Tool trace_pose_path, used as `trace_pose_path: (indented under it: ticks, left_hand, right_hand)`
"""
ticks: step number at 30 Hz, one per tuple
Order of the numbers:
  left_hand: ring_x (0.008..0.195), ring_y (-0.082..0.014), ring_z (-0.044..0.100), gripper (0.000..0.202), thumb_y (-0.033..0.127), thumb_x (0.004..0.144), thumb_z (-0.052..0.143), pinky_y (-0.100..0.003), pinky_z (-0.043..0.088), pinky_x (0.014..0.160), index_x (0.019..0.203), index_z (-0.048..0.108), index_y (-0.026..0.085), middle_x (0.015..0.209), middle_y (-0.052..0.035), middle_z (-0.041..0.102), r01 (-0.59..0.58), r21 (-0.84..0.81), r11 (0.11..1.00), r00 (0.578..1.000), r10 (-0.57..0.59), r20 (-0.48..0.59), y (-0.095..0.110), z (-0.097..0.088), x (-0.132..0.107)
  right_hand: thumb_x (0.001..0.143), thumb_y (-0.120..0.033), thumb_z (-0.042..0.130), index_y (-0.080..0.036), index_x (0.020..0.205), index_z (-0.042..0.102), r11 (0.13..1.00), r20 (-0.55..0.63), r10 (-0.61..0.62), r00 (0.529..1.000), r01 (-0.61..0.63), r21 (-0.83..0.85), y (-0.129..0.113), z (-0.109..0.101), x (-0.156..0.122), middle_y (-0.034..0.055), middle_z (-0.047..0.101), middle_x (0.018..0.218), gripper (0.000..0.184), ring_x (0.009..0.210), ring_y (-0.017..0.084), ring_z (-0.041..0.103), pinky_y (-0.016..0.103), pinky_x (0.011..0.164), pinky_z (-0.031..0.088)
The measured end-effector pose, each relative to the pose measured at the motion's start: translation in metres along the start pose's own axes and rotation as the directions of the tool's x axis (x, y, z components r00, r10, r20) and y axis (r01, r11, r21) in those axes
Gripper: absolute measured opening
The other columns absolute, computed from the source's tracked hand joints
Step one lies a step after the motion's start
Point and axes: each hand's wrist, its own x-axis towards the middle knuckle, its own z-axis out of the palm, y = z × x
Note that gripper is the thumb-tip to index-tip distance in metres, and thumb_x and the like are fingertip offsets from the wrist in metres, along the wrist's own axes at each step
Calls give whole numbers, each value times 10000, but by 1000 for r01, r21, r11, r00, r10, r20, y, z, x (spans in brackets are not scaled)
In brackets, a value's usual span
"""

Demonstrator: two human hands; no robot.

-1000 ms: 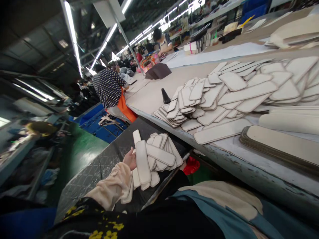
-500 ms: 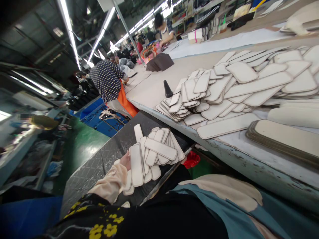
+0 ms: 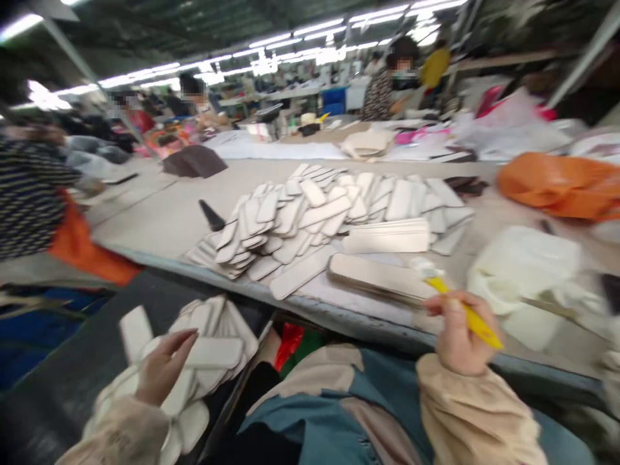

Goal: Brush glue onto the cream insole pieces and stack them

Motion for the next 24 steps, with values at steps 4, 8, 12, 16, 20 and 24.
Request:
trace_pose_path:
  ticks: [4, 8, 12, 16, 20, 24]
  left_hand:
    - [892, -175, 641, 153, 269, 821, 607, -300, 526, 820, 946, 686, 232, 948, -37, 682, -602, -195, 774, 787, 616, 15, 102, 108, 21]
    - [951, -190, 609, 202, 184, 825, 603, -344, 520, 842, 1018, 658, 206, 1000, -77, 654, -765, -272, 583, 620, 782, -68, 179, 188, 44]
    - [957, -209, 592, 243, 141, 801, 609, -394, 503, 852, 1038, 635, 191, 1013, -94, 646, -842, -285, 458, 507, 853, -124, 204, 234, 70]
    - [955, -207, 583, 261, 95, 784, 603, -397, 500, 854, 1027, 625, 189, 1010, -92, 643, -836, -342, 430, 493, 861, -122, 206, 251, 79]
    - [944, -204, 584, 266, 88, 780, 608, -389, 505, 845, 1022, 628, 198, 1000, -84, 645, -830, -363, 423, 487, 868, -100, 204, 253, 79]
    - [934, -202, 583, 252, 90, 788, 605, -386, 509, 840, 1014, 634, 198, 983, -83, 648, -840, -342, 421, 477, 874, -97, 205, 253, 79]
  right_hand:
    - [814, -441, 587, -183, 829, 567, 992, 48, 68, 997, -73, 99, 7, -7, 14, -24, 546, 525, 259, 439, 128, 458, 274, 422, 341]
    - [855, -407, 546, -175, 857, 557, 975, 127, 174, 977, -189, 120, 12, 12, 8, -36, 537, 518, 233, 440, 104, 439, 244, 430, 317]
    - [888, -421, 510, -185, 868, 539, 945, 254, 254, 933, -295, 138, 15, 36, 9, -47, 525, 498, 239, 445, 94, 426, 224, 445, 322]
    - [898, -454, 494, -190, 872, 529, 918, 351, 327, 877, -383, 100, 19, 64, 12, -49, 537, 520, 268, 443, 86, 427, 217, 449, 329]
    - [909, -459, 475, -193, 869, 524, 908, 432, 353, 830, -416, 57, 25, 87, 9, -50, 538, 530, 274, 451, 82, 428, 215, 460, 332]
    - [914, -462, 462, -199, 874, 524, 911, 485, 363, 795, -412, -7, 30, 99, 3, -52, 540, 535, 273, 449, 84, 431, 215, 459, 334]
